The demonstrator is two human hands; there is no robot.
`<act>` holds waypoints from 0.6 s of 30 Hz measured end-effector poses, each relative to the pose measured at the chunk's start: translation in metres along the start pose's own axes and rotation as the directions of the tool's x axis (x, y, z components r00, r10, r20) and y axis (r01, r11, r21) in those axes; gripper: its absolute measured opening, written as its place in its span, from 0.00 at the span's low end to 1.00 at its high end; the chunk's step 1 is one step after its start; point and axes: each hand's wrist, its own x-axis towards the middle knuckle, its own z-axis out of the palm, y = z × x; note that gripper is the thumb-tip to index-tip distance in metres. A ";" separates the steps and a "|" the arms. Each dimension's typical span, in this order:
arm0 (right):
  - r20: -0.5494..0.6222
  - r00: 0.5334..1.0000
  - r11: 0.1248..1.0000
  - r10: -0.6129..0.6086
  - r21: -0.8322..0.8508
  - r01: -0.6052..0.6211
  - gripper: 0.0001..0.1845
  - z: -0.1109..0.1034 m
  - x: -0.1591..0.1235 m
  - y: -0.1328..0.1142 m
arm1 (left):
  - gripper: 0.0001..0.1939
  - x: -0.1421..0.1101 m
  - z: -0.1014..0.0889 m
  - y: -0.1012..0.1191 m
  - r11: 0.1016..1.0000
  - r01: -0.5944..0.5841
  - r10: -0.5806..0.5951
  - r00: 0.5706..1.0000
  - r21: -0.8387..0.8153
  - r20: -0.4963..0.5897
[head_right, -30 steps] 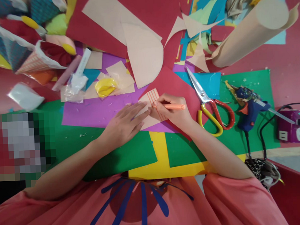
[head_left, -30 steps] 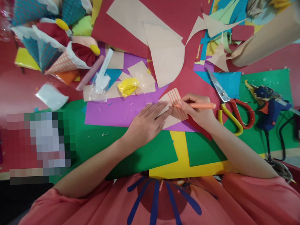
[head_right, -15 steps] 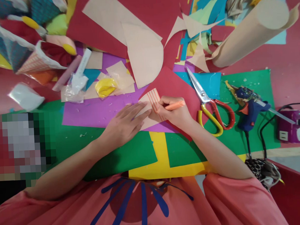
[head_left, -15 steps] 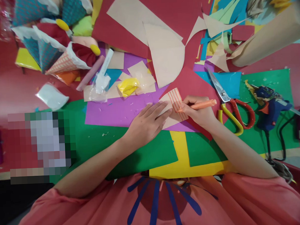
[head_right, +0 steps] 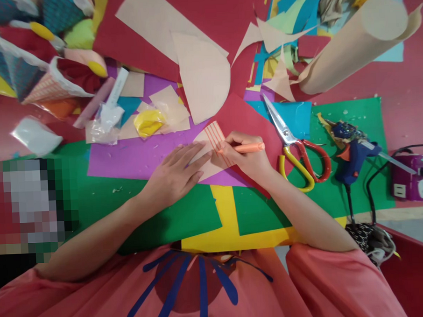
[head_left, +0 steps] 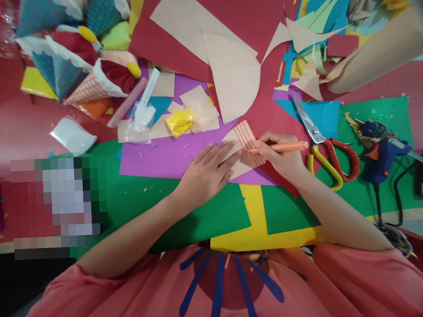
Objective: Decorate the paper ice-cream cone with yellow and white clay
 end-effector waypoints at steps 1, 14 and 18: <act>0.003 1.000 1.000 0.000 -0.010 0.000 0.12 0.000 0.000 0.000 | 0.22 0.000 0.000 0.000 1.000 0.006 -0.006 1.000 -0.007 0.005; 0.059 0.998 0.999 0.037 -0.016 -0.036 0.16 0.000 0.002 -0.008 | 0.22 -0.001 0.000 0.000 0.999 0.026 -0.025 0.999 -0.024 0.023; 0.055 0.997 0.995 0.059 0.075 -0.063 0.13 0.000 0.002 -0.008 | 0.22 -0.001 0.000 0.000 1.000 0.016 -0.016 1.000 -0.005 0.011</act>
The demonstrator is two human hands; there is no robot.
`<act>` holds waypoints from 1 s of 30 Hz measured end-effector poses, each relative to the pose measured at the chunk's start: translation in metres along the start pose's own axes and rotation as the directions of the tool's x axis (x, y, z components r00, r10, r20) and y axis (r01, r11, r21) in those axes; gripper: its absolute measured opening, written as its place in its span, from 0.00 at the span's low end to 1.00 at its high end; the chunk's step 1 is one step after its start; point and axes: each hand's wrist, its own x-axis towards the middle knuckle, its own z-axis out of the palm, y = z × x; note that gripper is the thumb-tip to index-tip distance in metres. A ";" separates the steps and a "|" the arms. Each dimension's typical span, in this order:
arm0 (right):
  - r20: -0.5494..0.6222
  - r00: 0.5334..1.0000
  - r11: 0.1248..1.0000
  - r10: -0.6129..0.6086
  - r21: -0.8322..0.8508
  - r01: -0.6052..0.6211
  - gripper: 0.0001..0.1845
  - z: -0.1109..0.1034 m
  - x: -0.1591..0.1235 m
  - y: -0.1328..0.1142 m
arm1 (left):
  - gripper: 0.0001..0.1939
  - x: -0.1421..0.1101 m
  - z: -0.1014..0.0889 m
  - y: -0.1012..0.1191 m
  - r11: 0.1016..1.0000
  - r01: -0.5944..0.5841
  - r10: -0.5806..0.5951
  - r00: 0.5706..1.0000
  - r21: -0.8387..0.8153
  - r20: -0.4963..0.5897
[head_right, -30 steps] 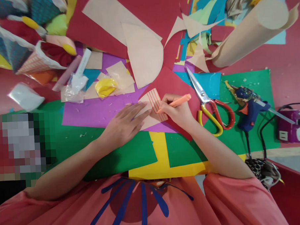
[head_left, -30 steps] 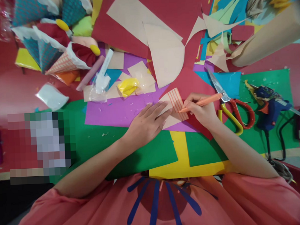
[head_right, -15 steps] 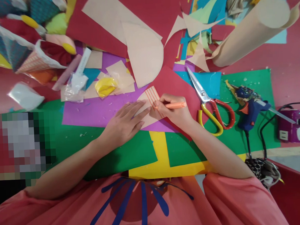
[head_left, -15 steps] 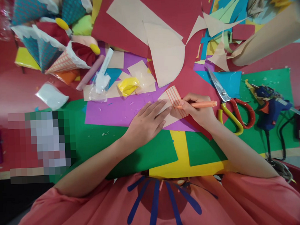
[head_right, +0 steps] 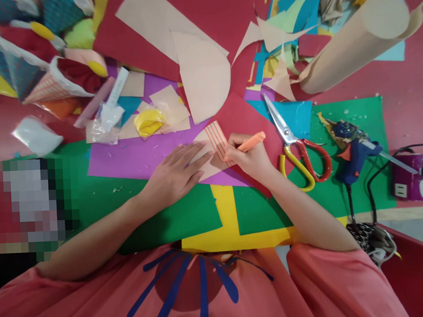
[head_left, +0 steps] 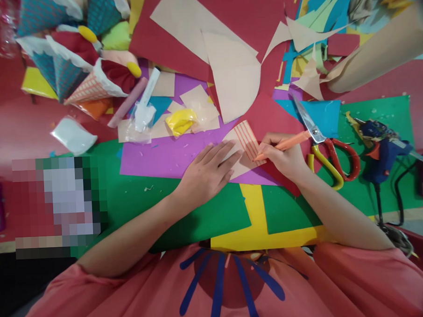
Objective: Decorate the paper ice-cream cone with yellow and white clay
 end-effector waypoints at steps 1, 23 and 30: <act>-0.018 1.000 1.000 -0.006 0.008 0.006 0.13 0.000 0.000 0.000 | 0.23 0.000 0.000 0.000 1.000 0.003 -0.003 1.000 -0.003 0.003; 0.020 0.999 0.984 -0.028 -0.173 0.031 0.17 0.001 -0.002 -0.001 | 0.22 -0.001 0.001 -0.001 0.999 0.019 -0.019 1.000 -0.034 0.013; 0.062 0.998 0.985 -0.026 -0.167 0.036 0.14 0.000 -0.002 0.002 | 0.22 0.000 0.000 0.000 0.999 0.017 -0.017 1.000 -0.032 0.011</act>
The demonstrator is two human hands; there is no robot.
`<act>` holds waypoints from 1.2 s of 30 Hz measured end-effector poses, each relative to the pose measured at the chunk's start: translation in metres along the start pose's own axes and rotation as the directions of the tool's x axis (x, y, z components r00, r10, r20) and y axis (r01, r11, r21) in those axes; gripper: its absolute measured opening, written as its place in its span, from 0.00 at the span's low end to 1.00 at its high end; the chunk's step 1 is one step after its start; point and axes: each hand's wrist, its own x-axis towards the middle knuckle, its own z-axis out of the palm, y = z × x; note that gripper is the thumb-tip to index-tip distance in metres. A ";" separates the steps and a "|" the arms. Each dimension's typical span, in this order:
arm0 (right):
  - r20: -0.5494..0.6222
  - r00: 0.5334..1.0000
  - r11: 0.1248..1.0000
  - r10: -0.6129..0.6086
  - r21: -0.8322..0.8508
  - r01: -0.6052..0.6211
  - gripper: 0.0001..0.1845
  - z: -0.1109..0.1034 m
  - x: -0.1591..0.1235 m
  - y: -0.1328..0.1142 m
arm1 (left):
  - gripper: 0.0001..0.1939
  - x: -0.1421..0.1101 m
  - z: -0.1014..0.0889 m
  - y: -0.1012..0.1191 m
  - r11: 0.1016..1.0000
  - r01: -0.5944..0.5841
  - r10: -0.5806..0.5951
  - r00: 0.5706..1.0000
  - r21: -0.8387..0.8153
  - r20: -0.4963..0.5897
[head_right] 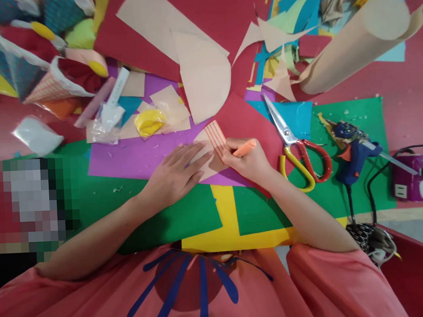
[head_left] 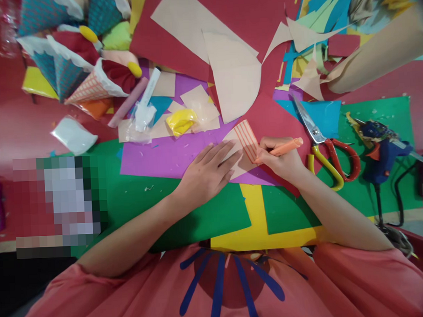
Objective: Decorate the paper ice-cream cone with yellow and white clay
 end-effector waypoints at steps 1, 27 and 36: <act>0.005 1.000 1.000 -0.003 -0.002 0.003 0.14 0.000 0.000 0.001 | 0.22 0.000 0.000 0.000 1.000 -0.001 0.001 1.000 0.004 -0.003; -0.214 0.976 0.950 0.047 0.312 0.023 0.16 -0.002 0.001 0.006 | 0.20 0.000 -0.001 0.001 0.990 -0.140 0.140 0.990 0.024 -0.015; -0.205 0.976 0.996 -0.067 0.035 0.076 0.09 0.000 -0.002 0.009 | 0.20 0.000 0.000 0.006 0.966 -0.251 0.254 0.966 0.057 -0.042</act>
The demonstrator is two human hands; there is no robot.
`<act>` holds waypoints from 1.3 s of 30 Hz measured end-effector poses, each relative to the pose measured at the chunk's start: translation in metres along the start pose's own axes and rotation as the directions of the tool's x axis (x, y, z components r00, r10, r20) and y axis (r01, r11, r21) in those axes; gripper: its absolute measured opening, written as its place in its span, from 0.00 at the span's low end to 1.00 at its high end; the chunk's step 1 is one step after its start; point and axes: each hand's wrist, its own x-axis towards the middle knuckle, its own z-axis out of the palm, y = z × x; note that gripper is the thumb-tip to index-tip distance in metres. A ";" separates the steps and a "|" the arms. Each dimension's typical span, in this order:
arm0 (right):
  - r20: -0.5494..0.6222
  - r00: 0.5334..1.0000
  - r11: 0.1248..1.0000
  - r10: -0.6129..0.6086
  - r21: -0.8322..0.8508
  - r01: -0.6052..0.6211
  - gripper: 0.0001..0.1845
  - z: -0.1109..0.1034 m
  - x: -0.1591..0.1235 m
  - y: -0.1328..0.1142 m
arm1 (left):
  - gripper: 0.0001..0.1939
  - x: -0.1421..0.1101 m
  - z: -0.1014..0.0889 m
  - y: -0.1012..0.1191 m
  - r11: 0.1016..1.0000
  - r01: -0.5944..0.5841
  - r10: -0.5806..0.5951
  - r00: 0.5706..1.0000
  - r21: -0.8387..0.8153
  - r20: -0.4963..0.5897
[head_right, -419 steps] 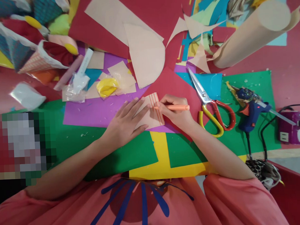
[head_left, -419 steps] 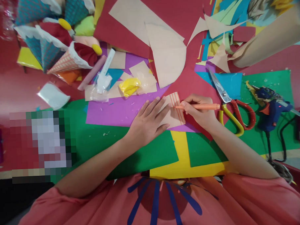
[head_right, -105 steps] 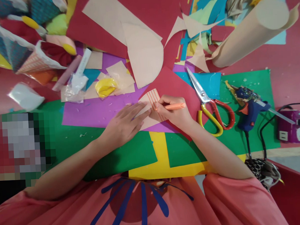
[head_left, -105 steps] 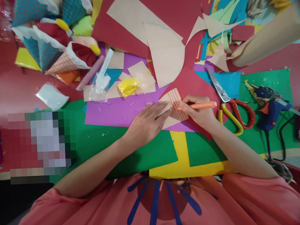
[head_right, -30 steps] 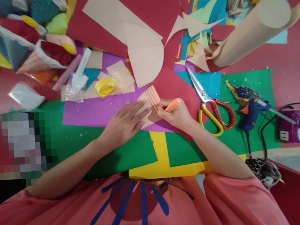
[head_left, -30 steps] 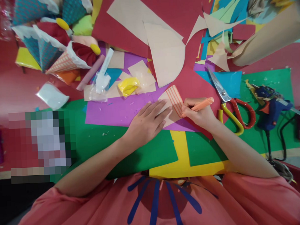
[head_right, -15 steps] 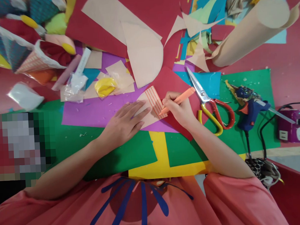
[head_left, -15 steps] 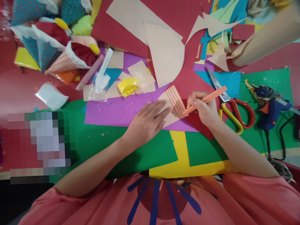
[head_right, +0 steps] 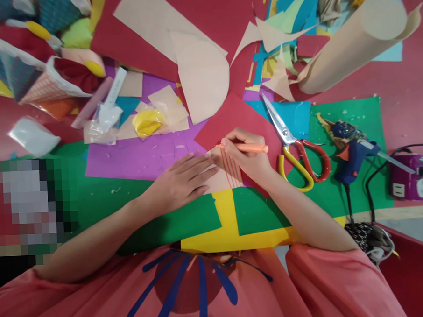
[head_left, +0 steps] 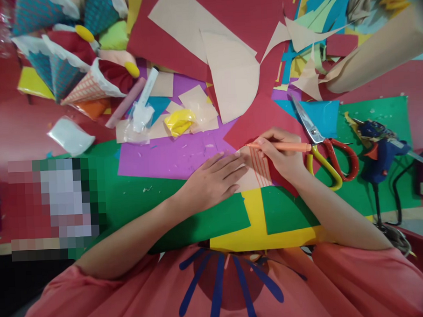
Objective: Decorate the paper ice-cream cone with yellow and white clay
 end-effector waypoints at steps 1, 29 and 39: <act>0.012 1.000 1.000 0.001 -0.015 -0.001 0.09 0.000 0.000 0.000 | 0.20 0.000 0.000 0.000 1.000 -0.001 0.001 1.000 0.000 0.001; 0.022 1.000 0.994 -0.005 -0.113 0.008 0.10 0.000 0.003 -0.001 | 0.20 0.001 0.000 -0.001 1.000 0.008 -0.008 1.000 -0.001 0.023; 0.046 0.998 0.995 0.031 -0.094 -0.027 0.12 0.001 0.004 -0.005 | 0.19 0.000 0.000 -0.001 1.000 0.010 -0.010 1.000 0.000 0.018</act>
